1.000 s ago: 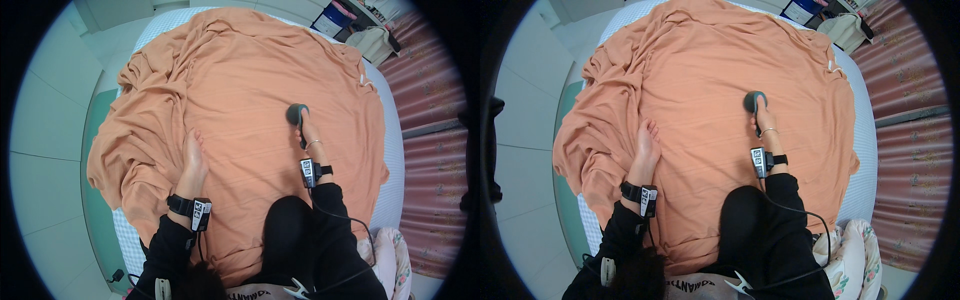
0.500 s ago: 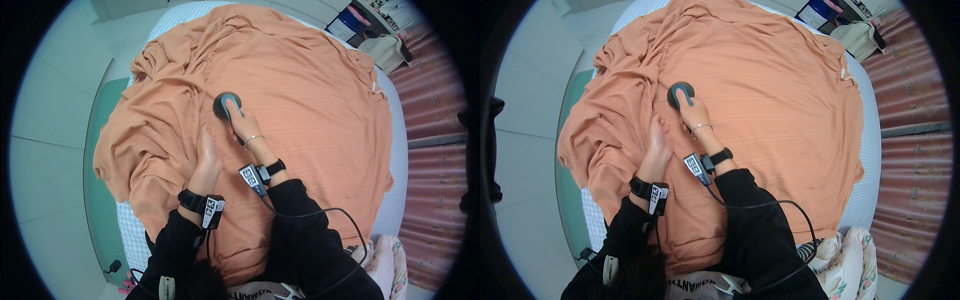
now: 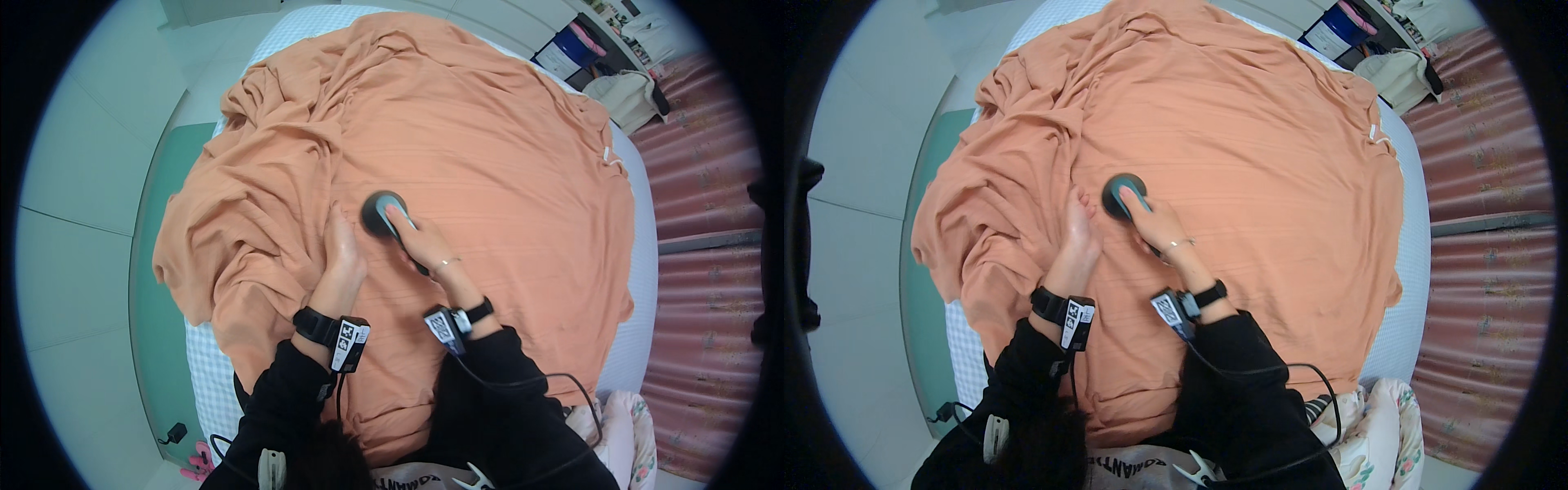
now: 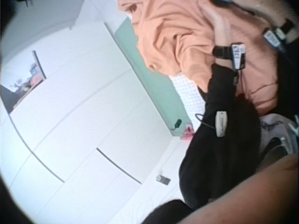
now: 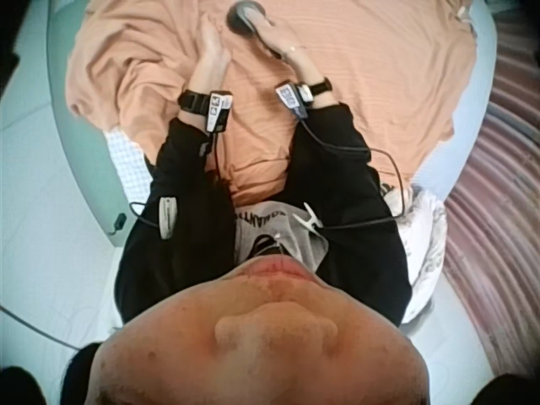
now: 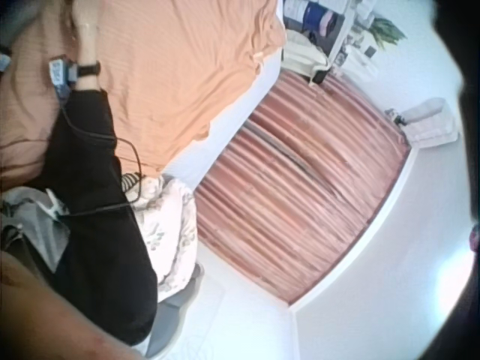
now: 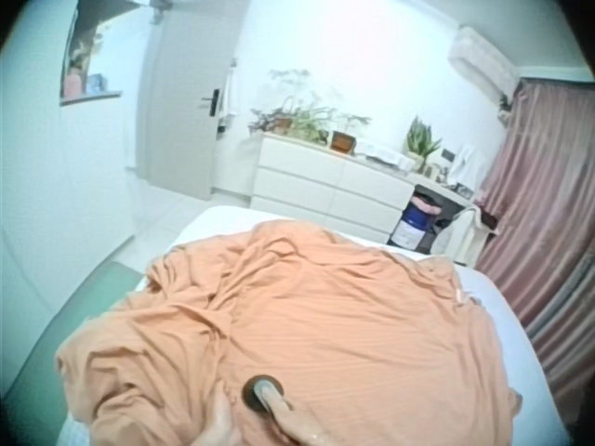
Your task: The person uses a handheld lint remover to clean a peach-colored sheet laid on a bed. They repeatedly move the device across the fabric while holding the sheet with the other hand, occasionally adjusting the sheet's position.
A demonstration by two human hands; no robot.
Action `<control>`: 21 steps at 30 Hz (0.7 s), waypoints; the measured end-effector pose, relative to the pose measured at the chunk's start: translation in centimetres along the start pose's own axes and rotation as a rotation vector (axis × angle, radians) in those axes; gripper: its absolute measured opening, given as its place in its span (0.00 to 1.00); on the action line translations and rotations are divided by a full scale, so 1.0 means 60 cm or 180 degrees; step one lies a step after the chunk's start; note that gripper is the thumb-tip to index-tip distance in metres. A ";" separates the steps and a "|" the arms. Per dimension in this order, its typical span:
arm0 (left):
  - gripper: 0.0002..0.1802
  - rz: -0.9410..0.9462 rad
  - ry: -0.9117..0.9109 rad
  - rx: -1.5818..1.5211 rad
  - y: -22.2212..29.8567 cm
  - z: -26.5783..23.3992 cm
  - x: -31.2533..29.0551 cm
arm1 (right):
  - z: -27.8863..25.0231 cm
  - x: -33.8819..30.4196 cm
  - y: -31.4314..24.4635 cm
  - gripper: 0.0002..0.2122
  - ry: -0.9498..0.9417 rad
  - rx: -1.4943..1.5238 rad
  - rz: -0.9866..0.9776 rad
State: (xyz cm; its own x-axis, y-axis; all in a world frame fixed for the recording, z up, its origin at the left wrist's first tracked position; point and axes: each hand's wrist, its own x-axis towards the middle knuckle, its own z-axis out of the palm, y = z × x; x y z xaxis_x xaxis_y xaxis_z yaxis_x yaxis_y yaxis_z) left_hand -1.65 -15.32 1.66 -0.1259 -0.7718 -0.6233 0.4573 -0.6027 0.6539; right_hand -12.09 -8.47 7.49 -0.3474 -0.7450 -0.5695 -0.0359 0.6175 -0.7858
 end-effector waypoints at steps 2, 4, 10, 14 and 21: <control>0.30 0.0061 0.0074 -0.0002 0.001 0.001 0.003 | 0.024 0.030 -0.018 0.26 -0.0002 0.0205 -0.0202; 0.29 0.0118 -0.0003 -0.0056 0.001 0.001 0.005 | 0.048 0.054 -0.036 0.26 0.0121 0.0289 -0.0331; 0.23 -0.0139 0.0127 -0.0165 -0.004 -0.002 0.016 | 0.030 0.061 -0.031 0.28 0.0118 0.0226 -0.0251; 0.24 0.0058 0.0224 0.0019 -0.011 -0.007 0.024 | -0.076 0.044 0.020 0.31 0.0536 -0.0024 0.0329; 0.26 0.0495 -0.0195 0.0199 -0.027 -0.011 0.021 | -0.233 0.034 0.074 0.29 0.1522 0.0682 0.0588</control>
State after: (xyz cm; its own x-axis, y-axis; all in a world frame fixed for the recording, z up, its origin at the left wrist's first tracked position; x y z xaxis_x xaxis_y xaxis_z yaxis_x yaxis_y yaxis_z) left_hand -1.99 -15.21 -0.46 -0.1124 -0.8664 -0.4865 0.4202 -0.4851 0.7669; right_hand -26.07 -3.71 6.21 -0.7182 -0.4007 -0.5689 0.2400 0.6247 -0.7431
